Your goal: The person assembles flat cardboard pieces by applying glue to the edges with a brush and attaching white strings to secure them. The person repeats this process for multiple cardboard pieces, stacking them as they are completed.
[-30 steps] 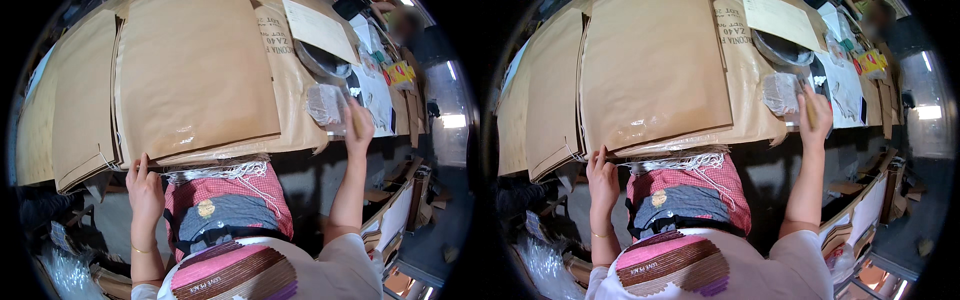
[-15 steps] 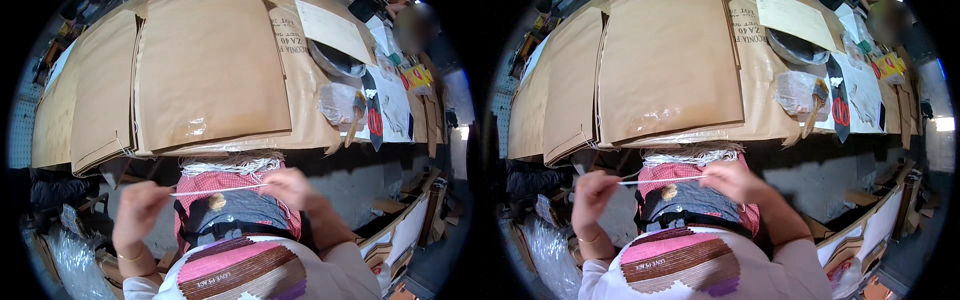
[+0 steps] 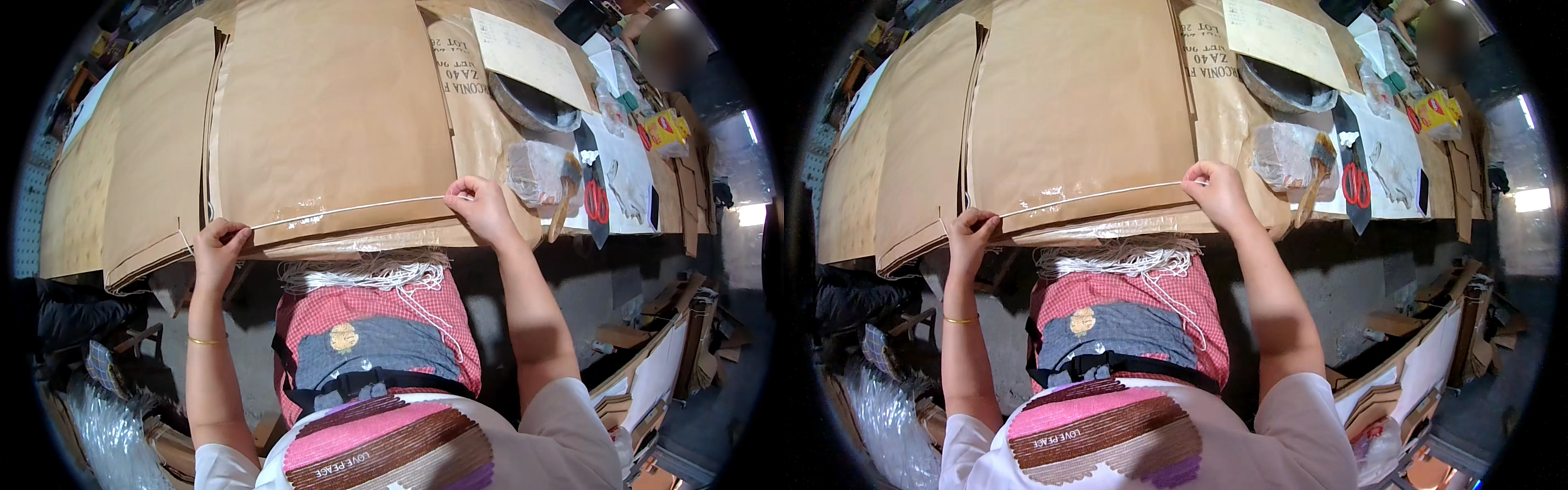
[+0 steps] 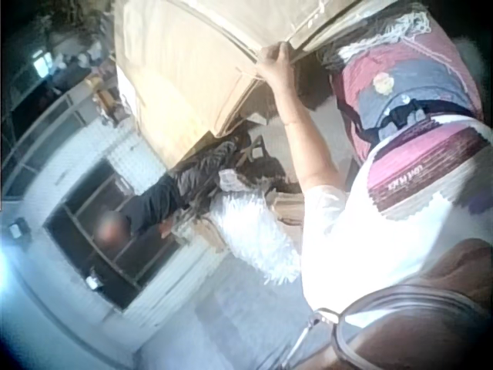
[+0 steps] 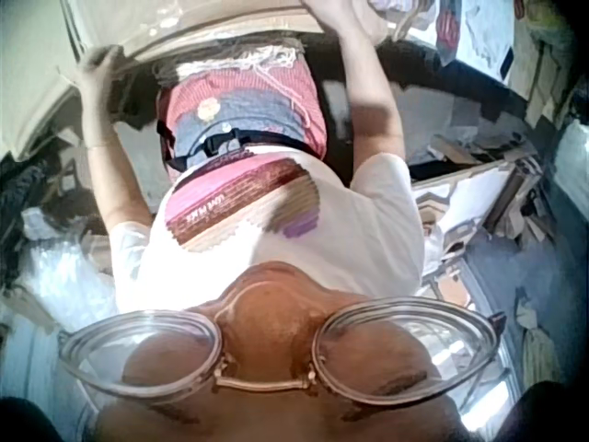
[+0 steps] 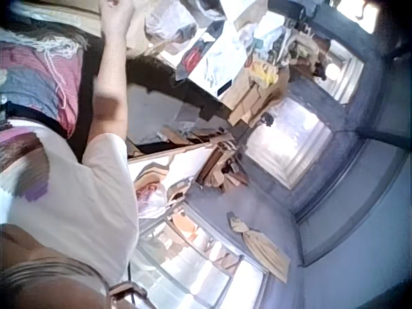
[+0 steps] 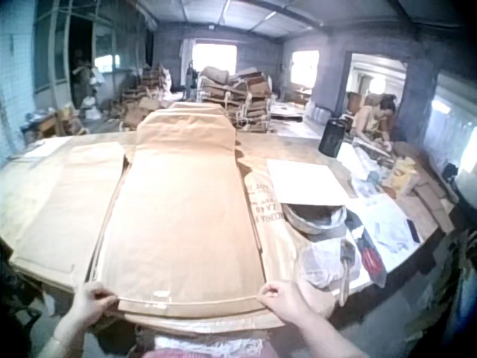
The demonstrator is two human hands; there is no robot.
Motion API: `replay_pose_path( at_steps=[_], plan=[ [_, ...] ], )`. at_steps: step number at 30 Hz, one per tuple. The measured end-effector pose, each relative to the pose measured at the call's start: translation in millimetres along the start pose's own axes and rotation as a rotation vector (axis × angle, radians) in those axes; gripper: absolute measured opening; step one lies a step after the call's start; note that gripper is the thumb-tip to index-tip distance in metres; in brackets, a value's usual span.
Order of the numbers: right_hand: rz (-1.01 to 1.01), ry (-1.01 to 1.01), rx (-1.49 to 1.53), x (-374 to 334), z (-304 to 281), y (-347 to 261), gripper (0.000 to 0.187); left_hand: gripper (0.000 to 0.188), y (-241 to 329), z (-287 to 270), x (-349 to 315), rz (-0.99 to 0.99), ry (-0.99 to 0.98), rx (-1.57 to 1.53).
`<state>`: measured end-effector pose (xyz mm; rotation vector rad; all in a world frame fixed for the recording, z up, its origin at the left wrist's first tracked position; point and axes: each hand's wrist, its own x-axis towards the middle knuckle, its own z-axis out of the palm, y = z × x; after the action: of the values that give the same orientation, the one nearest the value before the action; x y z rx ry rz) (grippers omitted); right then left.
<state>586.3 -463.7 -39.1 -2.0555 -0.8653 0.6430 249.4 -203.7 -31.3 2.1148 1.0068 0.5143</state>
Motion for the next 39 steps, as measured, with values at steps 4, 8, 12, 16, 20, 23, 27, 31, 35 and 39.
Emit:
replay_pose_path(
  at_steps=[4,8,12,16,20,23,27,31,35,39],
  plan=[
    [-0.166,0.11,-0.065,-3,3,7,0.008,0.009,8,9,-6,0.092,0.153,0.232],
    [0.106,-0.07,0.33,0,-8,7,0.018,0.021,31,11,-12,0.414,0.294,0.688],
    [0.107,-0.181,0.55,-1,-8,5,0.027,0.02,25,11,-13,0.702,0.214,0.876],
    [-0.077,0.01,0.118,-8,7,0,0.035,0.023,1,19,-19,0.6,0.045,0.697],
    [-0.056,0.25,-0.104,-12,29,11,0.034,0.036,13,27,-17,0.534,0.083,0.307],
    [-0.519,0.497,-0.395,-17,26,-6,0.031,0.043,17,17,-18,0.594,-0.097,0.366],
    [-0.847,0.143,-0.474,-19,27,-12,0.015,0.039,37,2,-12,0.498,-0.223,0.273],
    [-0.382,-0.016,-0.051,-4,20,-22,0.004,0.045,48,-15,0,0.39,-0.352,0.217],
    [-0.066,-0.015,0.013,9,23,-31,0.011,0.018,34,-10,13,0.189,-0.24,0.16],
    [-0.316,0.165,-0.374,12,35,-30,0.018,0.011,30,5,19,0.028,-0.13,0.247]
  ],
)
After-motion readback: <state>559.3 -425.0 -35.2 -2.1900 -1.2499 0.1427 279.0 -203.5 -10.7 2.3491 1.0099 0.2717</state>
